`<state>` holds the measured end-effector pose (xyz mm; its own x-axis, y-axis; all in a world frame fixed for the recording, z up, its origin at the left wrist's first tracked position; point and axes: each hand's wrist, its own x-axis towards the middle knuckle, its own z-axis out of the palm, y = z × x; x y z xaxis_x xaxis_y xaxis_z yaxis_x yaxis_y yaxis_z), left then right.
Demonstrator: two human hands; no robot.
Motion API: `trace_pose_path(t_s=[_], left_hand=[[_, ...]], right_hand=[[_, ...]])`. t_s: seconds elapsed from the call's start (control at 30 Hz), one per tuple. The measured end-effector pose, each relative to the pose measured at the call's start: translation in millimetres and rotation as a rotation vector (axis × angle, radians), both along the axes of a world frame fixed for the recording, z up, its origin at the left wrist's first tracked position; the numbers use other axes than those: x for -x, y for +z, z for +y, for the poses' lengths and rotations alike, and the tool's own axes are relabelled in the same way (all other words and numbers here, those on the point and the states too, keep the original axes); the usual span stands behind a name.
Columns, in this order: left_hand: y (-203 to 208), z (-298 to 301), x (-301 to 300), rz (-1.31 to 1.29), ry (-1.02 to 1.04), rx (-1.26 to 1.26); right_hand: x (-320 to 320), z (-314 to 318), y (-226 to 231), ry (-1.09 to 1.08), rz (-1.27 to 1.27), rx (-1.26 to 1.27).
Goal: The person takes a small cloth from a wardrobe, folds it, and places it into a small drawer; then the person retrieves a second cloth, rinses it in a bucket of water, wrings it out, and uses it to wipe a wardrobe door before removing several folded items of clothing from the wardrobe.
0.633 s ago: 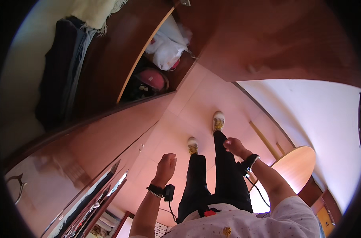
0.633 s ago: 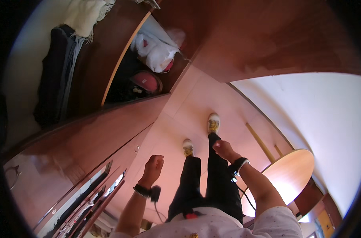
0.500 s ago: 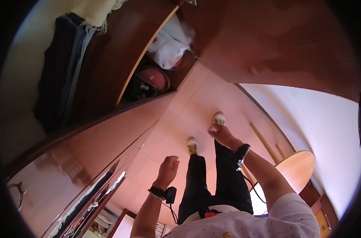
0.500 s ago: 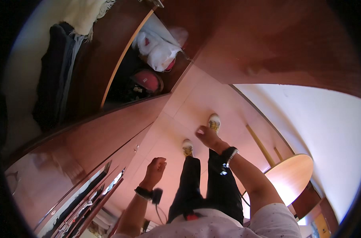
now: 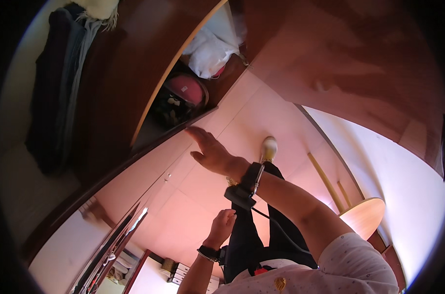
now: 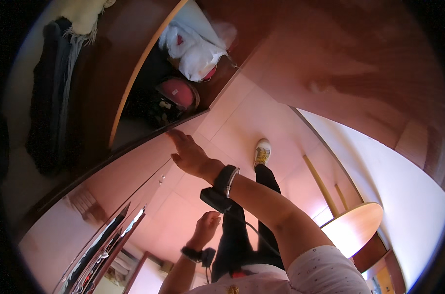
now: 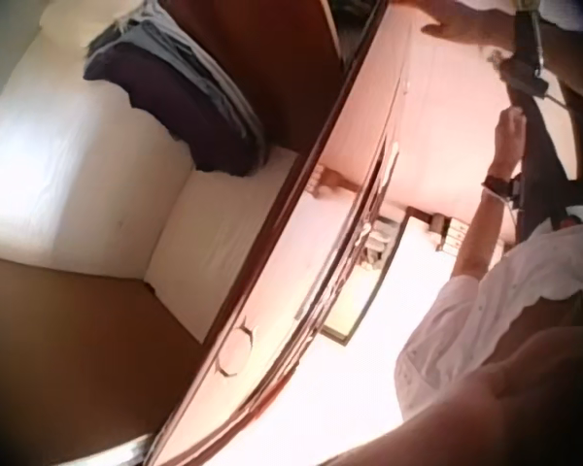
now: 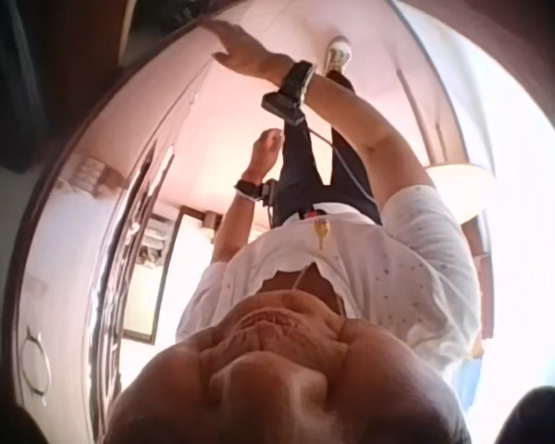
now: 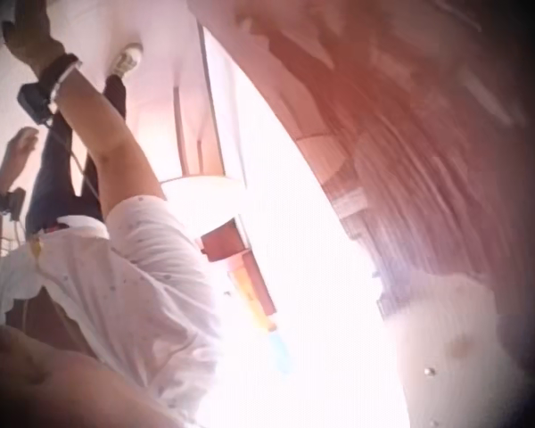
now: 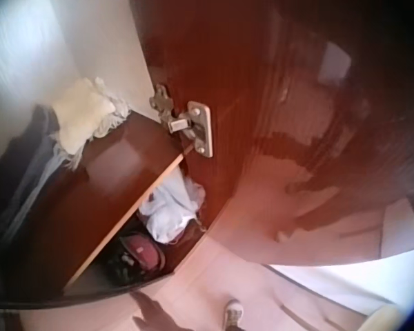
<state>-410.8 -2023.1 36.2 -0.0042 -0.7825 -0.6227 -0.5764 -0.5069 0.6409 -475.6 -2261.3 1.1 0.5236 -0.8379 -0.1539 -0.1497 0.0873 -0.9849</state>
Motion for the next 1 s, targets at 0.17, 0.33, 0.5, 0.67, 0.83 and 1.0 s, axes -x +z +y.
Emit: trace_pose_path(t_s=[0.17,0.33,0.5,0.67,0.83,1.0], left_hand=[[-12,5,-9,0.003,0.086,-0.078],[-21,7,-10,0.026,0.146,-0.134],[-25,1,-5,0.062,0.183,-0.142],[-28,-20,-13,-0.041,0.173,-0.088],[-22,-50,-18,0.031,0.401,0.057],[0,-77,-14,0.065,0.557,0.135]], right_hand=[[6,14,-26,-0.083,0.005,-0.023],[-13,-34,-21,-0.065,-0.123,0.175],[-29,-36,-16,0.013,-0.059,0.125],[-19,-14,-14,-0.047,-0.028,0.169],[4,8,-14,-0.010,-0.050,0.118],[22,24,-19,-0.055,-0.124,0.107]])
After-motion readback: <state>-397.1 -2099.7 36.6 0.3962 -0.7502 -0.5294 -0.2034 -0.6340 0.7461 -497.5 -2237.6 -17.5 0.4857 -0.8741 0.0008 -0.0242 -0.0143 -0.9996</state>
